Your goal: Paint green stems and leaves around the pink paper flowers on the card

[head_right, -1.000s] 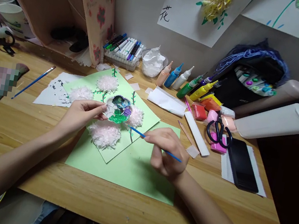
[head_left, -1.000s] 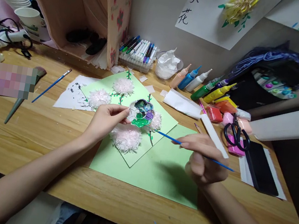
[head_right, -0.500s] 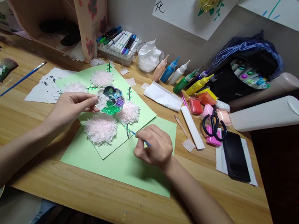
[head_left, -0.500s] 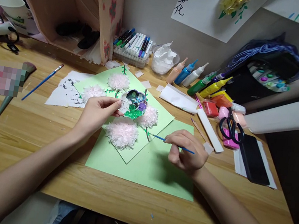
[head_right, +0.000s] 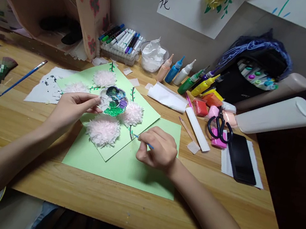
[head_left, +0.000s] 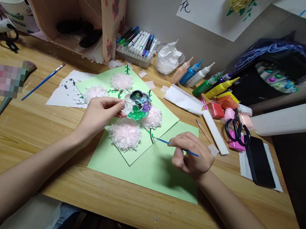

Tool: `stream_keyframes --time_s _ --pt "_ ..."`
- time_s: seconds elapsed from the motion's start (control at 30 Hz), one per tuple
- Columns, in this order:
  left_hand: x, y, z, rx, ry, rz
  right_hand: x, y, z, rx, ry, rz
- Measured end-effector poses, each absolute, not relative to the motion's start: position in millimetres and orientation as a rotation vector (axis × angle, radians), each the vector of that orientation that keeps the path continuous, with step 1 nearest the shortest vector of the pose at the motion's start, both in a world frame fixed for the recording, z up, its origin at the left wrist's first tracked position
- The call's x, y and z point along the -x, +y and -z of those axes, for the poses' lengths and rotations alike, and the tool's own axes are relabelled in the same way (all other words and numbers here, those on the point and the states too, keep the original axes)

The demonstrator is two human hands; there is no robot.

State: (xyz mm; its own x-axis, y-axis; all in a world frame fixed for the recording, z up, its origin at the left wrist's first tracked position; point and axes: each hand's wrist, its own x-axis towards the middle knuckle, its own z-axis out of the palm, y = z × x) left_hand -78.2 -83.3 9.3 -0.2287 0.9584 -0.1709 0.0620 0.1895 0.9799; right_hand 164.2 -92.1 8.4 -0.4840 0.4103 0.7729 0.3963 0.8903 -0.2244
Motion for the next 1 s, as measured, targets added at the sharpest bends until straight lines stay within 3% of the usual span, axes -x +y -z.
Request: stream_keyframes --time_s 0.57,0.87,1.0 --pt "78.8 -83.5 -8.6 -1.011 1.504 -1.193 -164.0 -93.0 -9.7 0.570 -2.134 -0.030" --pt "75.6 -85.1 -7.2 -1.001 1.465 -1.182 -164.8 -87.8 -11.2 0.586 -1.629 -0.291" --pt "74.3 -86.2 -5.2 -1.019 1.429 -1.169 -162.5 -84.6 -4.6 0.648 -1.710 -0.540"
